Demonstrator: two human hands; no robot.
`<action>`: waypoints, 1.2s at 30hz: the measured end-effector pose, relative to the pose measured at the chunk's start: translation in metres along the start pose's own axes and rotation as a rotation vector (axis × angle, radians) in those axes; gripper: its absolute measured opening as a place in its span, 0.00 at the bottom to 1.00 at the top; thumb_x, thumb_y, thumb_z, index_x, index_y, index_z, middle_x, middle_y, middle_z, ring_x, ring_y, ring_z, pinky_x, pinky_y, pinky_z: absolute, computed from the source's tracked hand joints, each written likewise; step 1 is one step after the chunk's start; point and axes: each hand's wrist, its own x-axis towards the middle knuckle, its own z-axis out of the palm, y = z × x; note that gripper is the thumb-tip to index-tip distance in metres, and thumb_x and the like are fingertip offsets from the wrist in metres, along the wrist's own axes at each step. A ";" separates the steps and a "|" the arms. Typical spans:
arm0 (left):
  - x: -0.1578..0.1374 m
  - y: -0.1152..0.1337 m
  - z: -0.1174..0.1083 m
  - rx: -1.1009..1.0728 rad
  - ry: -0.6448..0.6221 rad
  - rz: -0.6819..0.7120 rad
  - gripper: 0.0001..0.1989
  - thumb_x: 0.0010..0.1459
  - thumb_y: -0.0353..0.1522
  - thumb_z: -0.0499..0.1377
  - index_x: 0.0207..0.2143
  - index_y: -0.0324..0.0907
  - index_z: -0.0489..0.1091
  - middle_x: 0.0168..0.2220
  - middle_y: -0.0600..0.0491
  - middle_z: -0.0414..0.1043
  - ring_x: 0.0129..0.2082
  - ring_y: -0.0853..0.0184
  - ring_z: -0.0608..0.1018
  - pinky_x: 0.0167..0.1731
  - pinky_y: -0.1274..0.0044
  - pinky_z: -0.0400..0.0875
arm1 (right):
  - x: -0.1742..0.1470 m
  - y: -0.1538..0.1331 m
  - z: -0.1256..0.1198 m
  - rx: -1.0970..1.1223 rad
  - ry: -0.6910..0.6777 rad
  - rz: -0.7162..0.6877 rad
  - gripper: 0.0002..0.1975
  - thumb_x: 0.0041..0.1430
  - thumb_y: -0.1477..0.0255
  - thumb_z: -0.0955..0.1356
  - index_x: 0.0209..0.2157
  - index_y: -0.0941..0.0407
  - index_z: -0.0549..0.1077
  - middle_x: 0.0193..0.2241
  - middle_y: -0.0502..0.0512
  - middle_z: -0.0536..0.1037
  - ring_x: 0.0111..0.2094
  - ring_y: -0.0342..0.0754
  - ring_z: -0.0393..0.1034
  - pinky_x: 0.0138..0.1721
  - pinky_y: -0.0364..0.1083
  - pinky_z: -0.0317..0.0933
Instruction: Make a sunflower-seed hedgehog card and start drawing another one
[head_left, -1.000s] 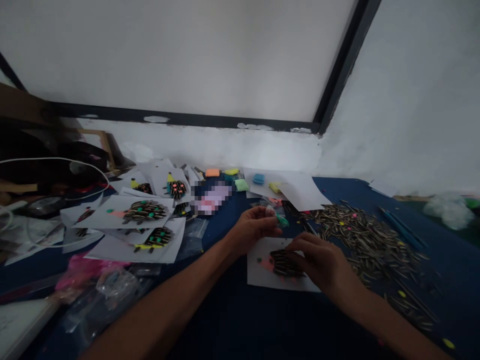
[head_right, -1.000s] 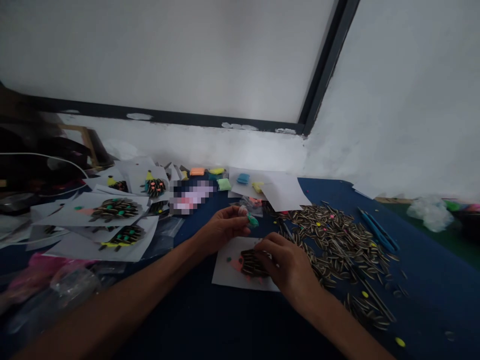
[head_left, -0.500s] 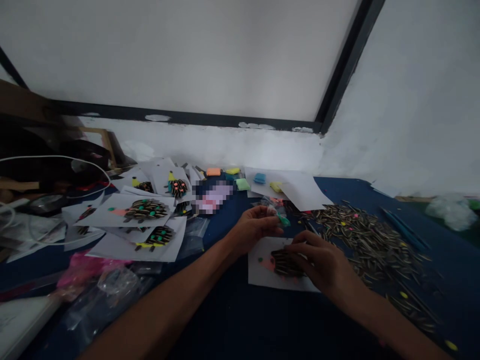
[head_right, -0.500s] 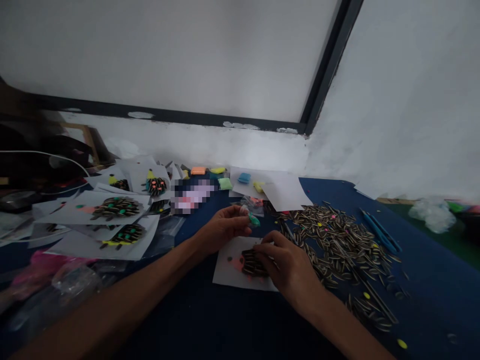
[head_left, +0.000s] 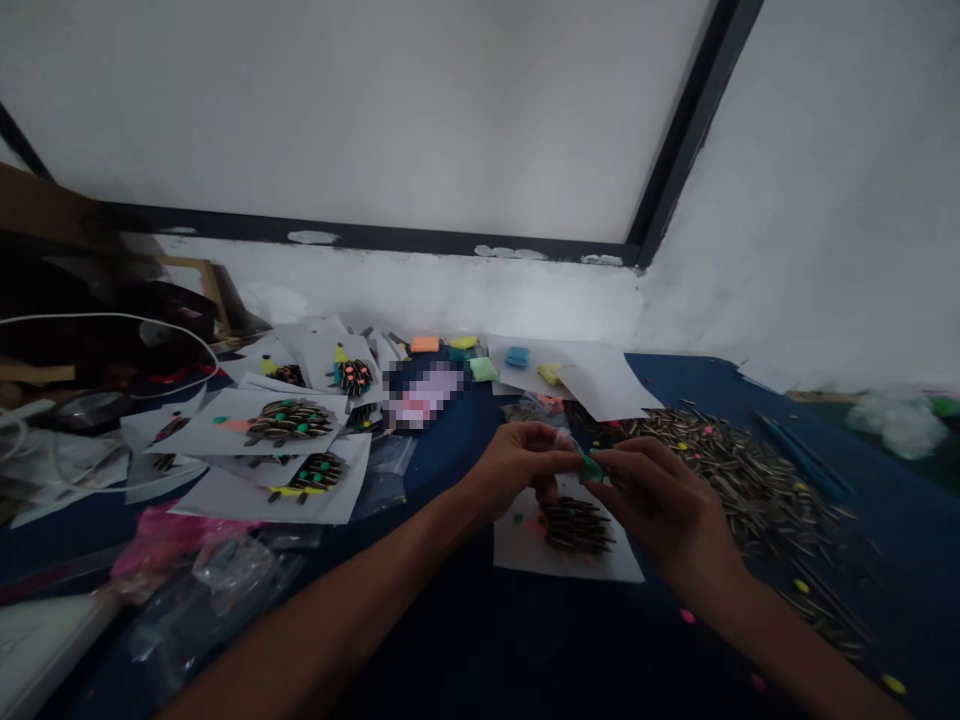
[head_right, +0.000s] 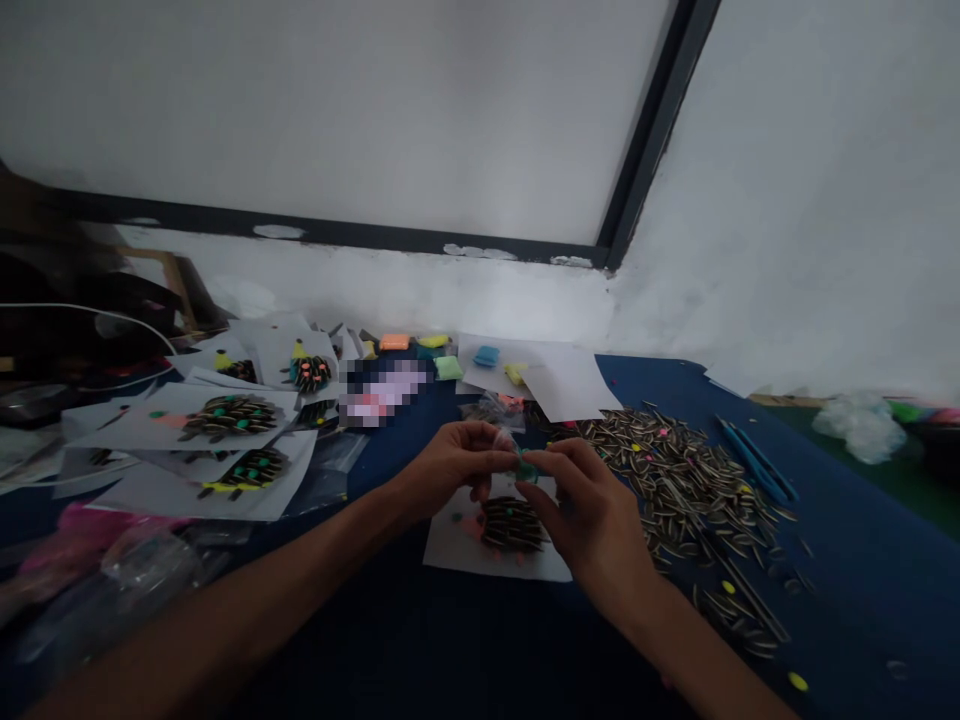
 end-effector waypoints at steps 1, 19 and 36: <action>-0.001 0.000 0.002 0.014 -0.008 -0.007 0.19 0.38 0.37 0.71 0.27 0.36 0.67 0.19 0.59 0.67 0.11 0.76 0.68 0.12 0.83 0.59 | 0.000 0.000 0.000 -0.023 0.000 -0.015 0.08 0.61 0.69 0.66 0.41 0.54 0.73 0.38 0.55 0.71 0.23 0.40 0.64 0.25 0.43 0.59; -0.005 0.002 0.006 0.106 -0.103 -0.028 0.16 0.47 0.36 0.66 0.35 0.36 0.68 0.17 0.57 0.69 0.13 0.72 0.72 0.13 0.83 0.64 | 0.006 -0.002 -0.008 -0.060 -0.056 0.042 0.09 0.62 0.67 0.64 0.36 0.54 0.74 0.33 0.55 0.75 0.25 0.43 0.68 0.25 0.42 0.59; -0.004 0.005 0.007 0.019 -0.057 -0.021 0.18 0.45 0.34 0.68 0.30 0.39 0.60 0.19 0.60 0.68 0.13 0.74 0.71 0.13 0.84 0.65 | 0.008 0.002 -0.015 0.015 -0.057 0.097 0.09 0.62 0.67 0.64 0.36 0.54 0.75 0.33 0.55 0.76 0.25 0.44 0.69 0.24 0.43 0.60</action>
